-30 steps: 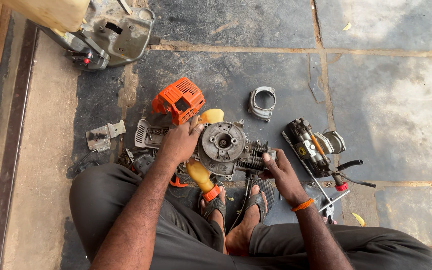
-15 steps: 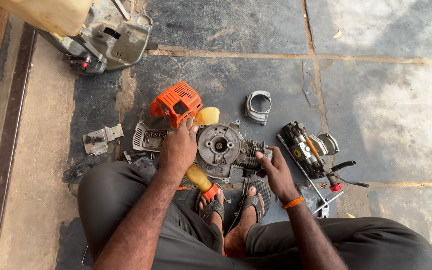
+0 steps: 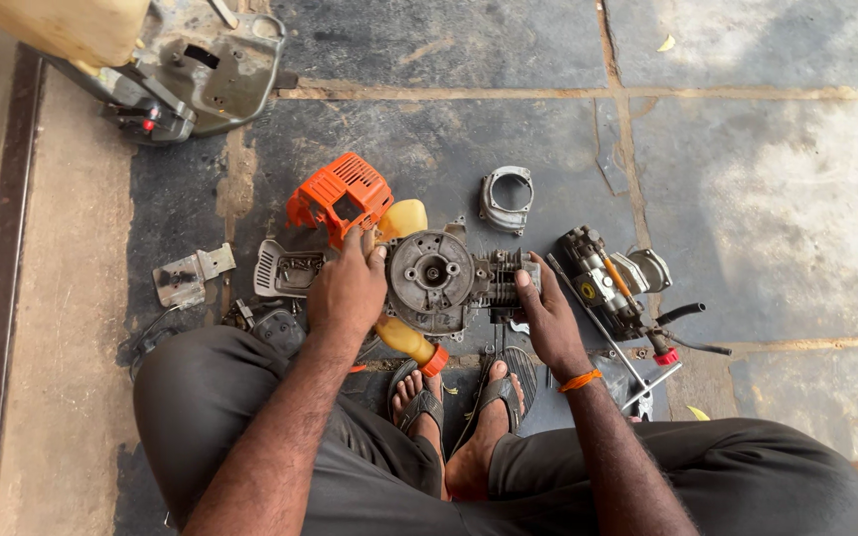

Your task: The person sits on the floor repairing a small engine from a brush cutter. They use a screwdriver to loosen fasteners on the engine, reposition the engine housing, then use a long socket tool to work on the central shaft nut while holding the engine steady with the other hand.

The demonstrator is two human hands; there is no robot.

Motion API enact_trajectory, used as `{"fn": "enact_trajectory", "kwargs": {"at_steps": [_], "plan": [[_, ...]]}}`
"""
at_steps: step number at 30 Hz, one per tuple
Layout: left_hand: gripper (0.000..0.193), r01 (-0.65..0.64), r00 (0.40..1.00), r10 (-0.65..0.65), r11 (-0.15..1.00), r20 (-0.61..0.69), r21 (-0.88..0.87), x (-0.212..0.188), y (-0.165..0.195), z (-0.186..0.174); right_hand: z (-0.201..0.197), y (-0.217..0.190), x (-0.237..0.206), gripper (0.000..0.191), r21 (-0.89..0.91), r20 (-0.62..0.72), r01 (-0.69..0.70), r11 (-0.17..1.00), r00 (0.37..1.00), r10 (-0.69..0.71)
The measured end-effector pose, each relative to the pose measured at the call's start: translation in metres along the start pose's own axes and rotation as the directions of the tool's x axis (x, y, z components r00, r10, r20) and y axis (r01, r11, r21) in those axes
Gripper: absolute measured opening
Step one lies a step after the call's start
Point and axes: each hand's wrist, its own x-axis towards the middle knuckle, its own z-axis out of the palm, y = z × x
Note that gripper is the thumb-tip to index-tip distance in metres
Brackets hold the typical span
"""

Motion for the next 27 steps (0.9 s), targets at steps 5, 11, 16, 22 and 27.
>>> {"fn": "enact_trajectory", "kwargs": {"at_steps": [5,11,16,22,27], "plan": [[0.073,-0.144,0.979,0.137,0.989,-0.153,-0.035,-0.004,0.001,-0.006,-0.008,0.004,-0.001,0.074,0.006,0.004,0.000,1.000,1.000,0.000],[0.095,-0.520,0.831,0.528,0.849,-0.174,0.095,-0.017,0.011,-0.009,-0.033,-0.011,-0.004,0.068,0.009,-0.114,-0.052,0.999,0.992,0.052],[0.111,-0.673,0.732,0.680,0.711,0.040,0.206,-0.039,0.022,0.001,-0.089,-0.052,-0.048,0.062,-0.042,-0.142,0.125,0.991,0.981,-0.130],[0.114,-0.604,0.785,0.614,0.729,0.079,0.322,-0.039,0.024,0.004,-0.174,-0.094,-0.142,0.054,-0.390,-0.298,0.169,0.905,0.907,-0.298],[0.115,-0.645,0.740,0.672,0.705,0.013,0.295,-0.033,0.021,0.017,-0.223,-0.040,-0.197,0.048,-0.179,-0.655,0.136,0.974,0.723,-0.221]]}}
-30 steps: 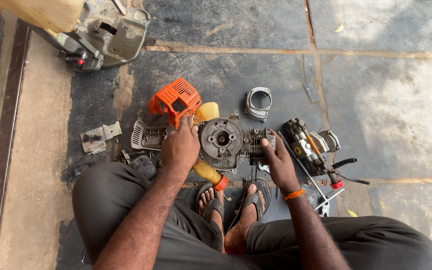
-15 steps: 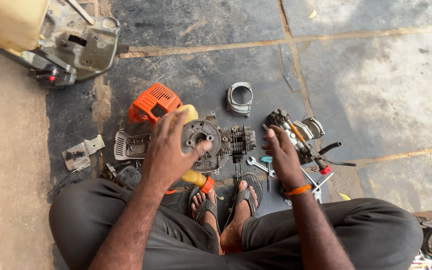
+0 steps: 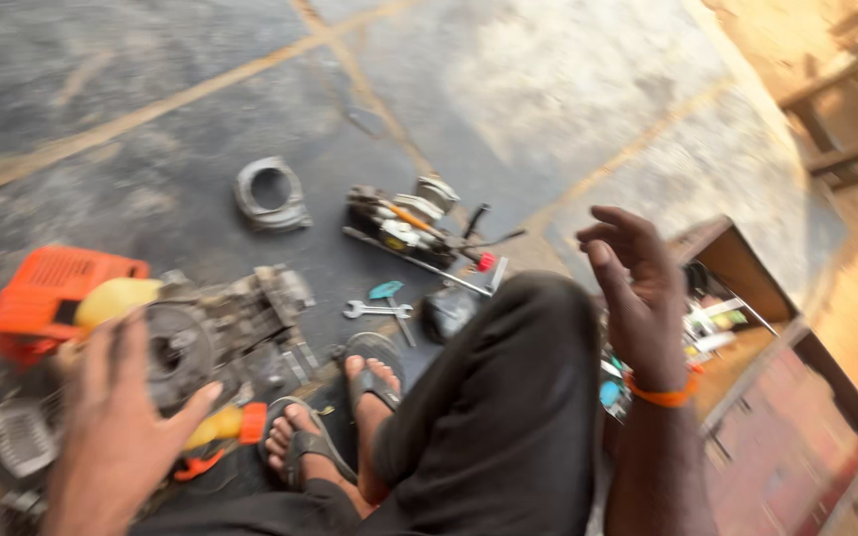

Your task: The person sits on the floor repairing a small engine from a brush cutter. They use a screwdriver to loosen fasteners on the engine, reposition the engine housing, then use a long socket tool to work on the central shaft nut while holding the engine steady with the other hand.

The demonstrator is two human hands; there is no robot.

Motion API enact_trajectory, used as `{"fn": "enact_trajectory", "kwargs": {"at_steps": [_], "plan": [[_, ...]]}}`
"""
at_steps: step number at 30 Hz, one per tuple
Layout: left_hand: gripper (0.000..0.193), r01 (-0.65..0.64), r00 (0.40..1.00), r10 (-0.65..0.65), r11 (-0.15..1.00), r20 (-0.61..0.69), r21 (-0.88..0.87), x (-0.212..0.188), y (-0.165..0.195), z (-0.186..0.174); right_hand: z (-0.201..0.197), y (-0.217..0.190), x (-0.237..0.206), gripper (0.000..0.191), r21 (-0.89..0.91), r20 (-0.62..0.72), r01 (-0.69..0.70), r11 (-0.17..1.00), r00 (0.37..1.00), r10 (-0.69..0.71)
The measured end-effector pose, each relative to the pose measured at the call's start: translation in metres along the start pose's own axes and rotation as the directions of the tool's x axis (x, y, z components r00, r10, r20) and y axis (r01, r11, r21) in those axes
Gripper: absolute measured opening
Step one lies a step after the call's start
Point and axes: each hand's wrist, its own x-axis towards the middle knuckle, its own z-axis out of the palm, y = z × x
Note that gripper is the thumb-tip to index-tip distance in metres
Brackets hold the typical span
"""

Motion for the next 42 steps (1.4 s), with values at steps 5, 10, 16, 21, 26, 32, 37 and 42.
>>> {"fn": "enact_trajectory", "kwargs": {"at_steps": [5,10,16,21,26,32,37,42], "plan": [[0.120,-0.020,0.999,0.017,0.993,0.028,0.113,0.010,0.000,0.006,0.002,0.089,-0.023,0.053,0.074,0.217,-0.317,0.946,0.931,0.295],[0.111,0.069,0.996,-0.070,0.998,0.048,0.009,0.004,0.008,-0.004,0.113,0.167,-0.006,0.058,-0.402,0.505,-0.161,0.901,0.782,0.365],[0.119,0.149,0.984,-0.158,0.983,0.086,0.110,0.006,0.018,-0.011,0.232,0.208,0.013,0.065,-0.606,0.679,0.347,0.716,0.695,0.238],[0.115,0.205,0.973,-0.213,0.975,0.092,0.085,0.003,0.018,-0.014,0.283,0.196,0.019,0.069,-0.506,0.793,0.734,0.454,0.602,-0.089],[0.115,0.174,0.973,-0.190,0.976,0.128,0.129,0.003,0.015,-0.016,0.309,0.188,0.020,0.056,-0.532,0.801,0.683,0.502,0.597,0.036],[0.116,0.111,0.974,-0.115,0.993,0.194,0.030,0.002,0.004,-0.026,0.299,0.205,0.032,0.041,-0.528,0.768,0.468,0.709,0.618,0.164],[0.119,0.101,0.973,-0.109,0.994,0.202,0.051,0.003,0.003,-0.027,0.246,0.192,0.073,0.045,-0.404,0.634,-0.216,0.889,0.635,0.443],[0.117,0.114,0.989,-0.111,0.993,0.098,-0.018,0.000,0.002,-0.024,0.131,0.111,0.135,0.042,0.128,0.576,-0.315,0.940,0.796,0.188]]}}
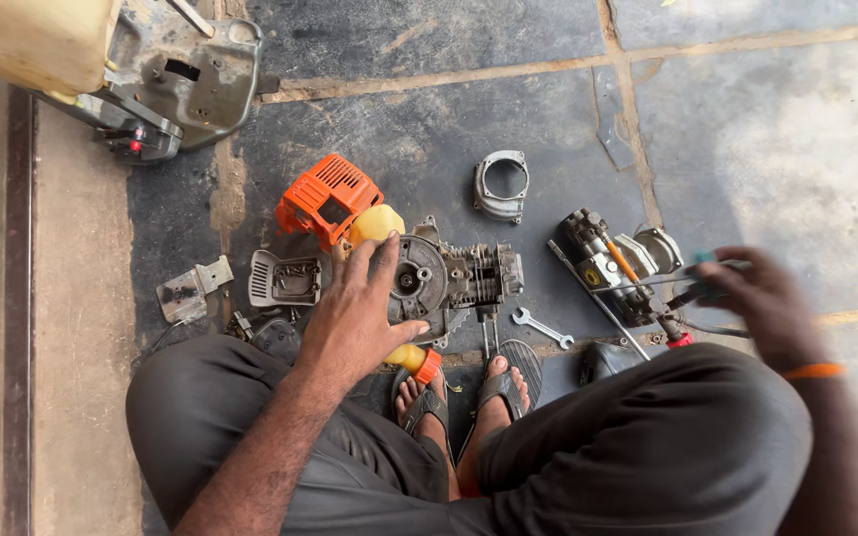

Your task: The person sits on the floor repairing a small engine from a brush cutter. They use a screwdriver to loosen fasteners on the engine, reposition the engine housing, then use a long socket tool to work on the central shaft nut while holding the engine steady with the other hand.

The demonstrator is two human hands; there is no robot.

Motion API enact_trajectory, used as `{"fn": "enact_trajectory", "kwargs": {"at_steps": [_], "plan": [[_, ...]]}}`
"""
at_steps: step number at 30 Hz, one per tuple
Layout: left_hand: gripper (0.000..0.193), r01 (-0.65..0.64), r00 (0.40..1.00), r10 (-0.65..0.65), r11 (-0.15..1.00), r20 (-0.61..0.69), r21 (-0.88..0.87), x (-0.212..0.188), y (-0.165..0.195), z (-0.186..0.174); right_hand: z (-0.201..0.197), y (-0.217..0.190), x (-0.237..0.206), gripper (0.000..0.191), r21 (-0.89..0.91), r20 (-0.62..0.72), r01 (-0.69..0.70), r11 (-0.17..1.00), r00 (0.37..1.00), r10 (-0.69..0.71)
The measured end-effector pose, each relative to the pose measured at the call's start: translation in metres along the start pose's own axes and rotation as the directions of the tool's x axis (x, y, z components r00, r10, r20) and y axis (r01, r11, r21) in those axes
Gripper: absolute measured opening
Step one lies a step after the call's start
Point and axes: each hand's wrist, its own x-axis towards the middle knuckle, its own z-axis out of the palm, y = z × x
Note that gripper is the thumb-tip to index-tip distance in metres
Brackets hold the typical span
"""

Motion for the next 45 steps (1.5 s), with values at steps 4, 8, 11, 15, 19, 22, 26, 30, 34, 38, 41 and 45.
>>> {"fn": "enact_trajectory", "kwargs": {"at_steps": [4,8,11,15,19,22,26,30,34,38,41,45], "plan": [[0.119,0.017,0.997,-0.018,1.000,-0.078,-0.018,-0.002,0.001,0.007,-0.023,-0.092,-0.040,0.053,-0.243,-0.011,0.192,0.951,0.980,-0.201],[0.121,0.023,0.996,-0.028,0.998,-0.081,-0.064,-0.002,0.001,0.012,0.051,-0.131,-0.050,0.047,-0.277,0.118,0.226,0.934,0.973,-0.200],[0.121,0.062,0.998,-0.062,0.996,-0.003,-0.063,-0.002,-0.003,0.012,0.123,-0.126,-0.042,0.042,-0.204,0.249,0.273,0.940,0.943,-0.220],[0.117,-0.077,0.994,0.076,0.997,-0.074,-0.016,-0.005,-0.010,0.012,0.174,-0.105,-0.033,0.038,-0.149,0.226,0.257,0.955,0.949,-0.220],[0.115,-0.092,0.990,0.084,0.994,-0.112,-0.066,-0.005,-0.015,0.016,0.178,-0.095,-0.031,0.038,-0.071,0.264,0.206,0.976,0.947,-0.181],[0.116,-0.087,0.992,0.080,0.994,-0.094,-0.072,-0.005,-0.020,0.019,0.172,-0.098,-0.033,0.039,-0.095,0.249,0.198,0.976,0.954,-0.170],[0.118,-0.075,0.995,0.068,0.993,-0.072,-0.091,-0.004,-0.022,0.021,0.169,-0.105,-0.037,0.039,-0.187,0.237,0.249,0.950,0.950,-0.202],[0.119,-0.082,0.994,0.078,0.995,-0.077,-0.058,-0.003,-0.019,0.019,0.183,-0.105,-0.030,0.040,-0.334,0.318,0.298,0.894,0.929,-0.191],[0.118,-0.055,0.995,0.049,0.996,-0.090,-0.065,-0.002,-0.015,0.018,0.202,-0.096,-0.021,0.064,-0.412,0.466,0.241,0.879,0.884,-0.024],[0.118,-0.073,0.982,0.064,0.996,-0.178,-0.042,-0.005,-0.011,0.020,0.207,-0.088,-0.023,0.071,-0.570,0.443,0.355,0.741,0.892,-0.087],[0.119,-0.058,0.979,0.050,0.998,-0.196,-0.037,-0.008,-0.009,0.025,0.206,-0.087,-0.027,0.073,-0.591,0.443,0.401,0.700,0.887,-0.134],[0.120,-0.027,0.968,0.015,0.999,-0.251,-0.045,-0.008,-0.008,0.032,0.207,-0.087,-0.029,0.074,-0.583,0.446,0.373,0.722,0.889,-0.100]]}}
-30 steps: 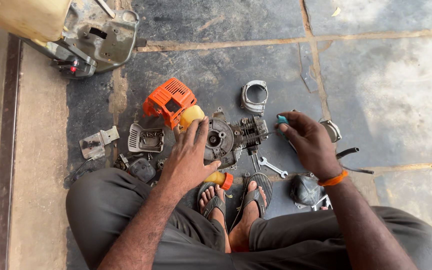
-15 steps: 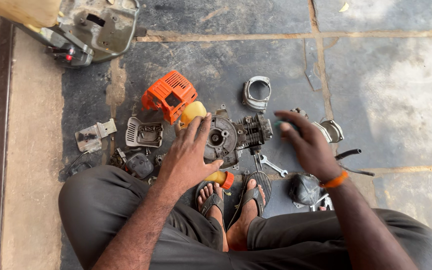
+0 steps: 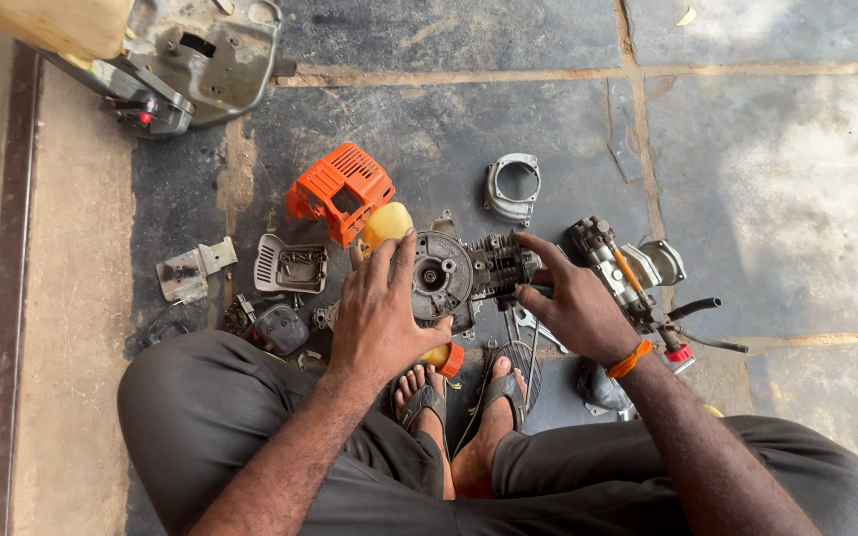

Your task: The person sits on the floor repairing a small engine from a brush cutter. They use a screwdriver to loosen fasteners on the engine, reposition the engine housing, then use a long socket tool to work on the central shaft nut while holding the engine steady with the other hand.

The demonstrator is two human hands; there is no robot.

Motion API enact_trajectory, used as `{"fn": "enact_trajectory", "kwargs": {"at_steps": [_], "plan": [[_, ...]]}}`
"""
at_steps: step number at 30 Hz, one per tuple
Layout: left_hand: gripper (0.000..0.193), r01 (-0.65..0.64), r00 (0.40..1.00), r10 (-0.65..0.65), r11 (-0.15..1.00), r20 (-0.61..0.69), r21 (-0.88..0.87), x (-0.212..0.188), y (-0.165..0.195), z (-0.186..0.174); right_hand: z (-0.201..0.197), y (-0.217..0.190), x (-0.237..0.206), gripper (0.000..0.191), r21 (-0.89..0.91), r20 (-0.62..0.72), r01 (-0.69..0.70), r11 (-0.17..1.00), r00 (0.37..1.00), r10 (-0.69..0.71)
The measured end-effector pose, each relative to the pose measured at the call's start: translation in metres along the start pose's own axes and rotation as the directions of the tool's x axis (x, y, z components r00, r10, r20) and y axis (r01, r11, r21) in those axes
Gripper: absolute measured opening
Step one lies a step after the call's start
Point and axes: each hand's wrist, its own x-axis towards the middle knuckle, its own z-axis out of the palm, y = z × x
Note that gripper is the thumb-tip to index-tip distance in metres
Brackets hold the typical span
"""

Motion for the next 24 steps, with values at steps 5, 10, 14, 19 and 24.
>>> {"fn": "enact_trajectory", "kwargs": {"at_steps": [5,10,14,19,24], "plan": [[0.120,0.053,0.996,-0.047,0.995,-0.070,0.085,0.001,0.006,0.008,0.003,-0.001,-0.002,0.075,0.027,-0.027,0.004,1.000,1.000,-0.004],[0.114,0.175,0.984,-0.178,0.983,-0.031,-0.061,0.001,0.009,0.004,0.006,-0.003,-0.006,0.073,0.025,-0.028,-0.035,0.999,0.999,0.036],[0.116,0.104,0.994,-0.103,0.993,-0.032,0.052,0.005,0.010,0.001,0.001,0.000,-0.007,0.057,0.005,-0.086,-0.029,1.000,0.996,0.029],[0.120,0.093,0.996,-0.093,0.995,0.004,0.037,0.007,0.008,0.003,-0.017,0.004,-0.014,0.043,0.225,-0.302,0.075,0.971,0.953,-0.004],[0.126,0.050,0.998,-0.052,0.996,0.039,0.072,0.009,0.000,0.003,-0.013,0.001,-0.021,0.035,0.412,-0.498,0.014,0.911,0.841,0.211]]}}
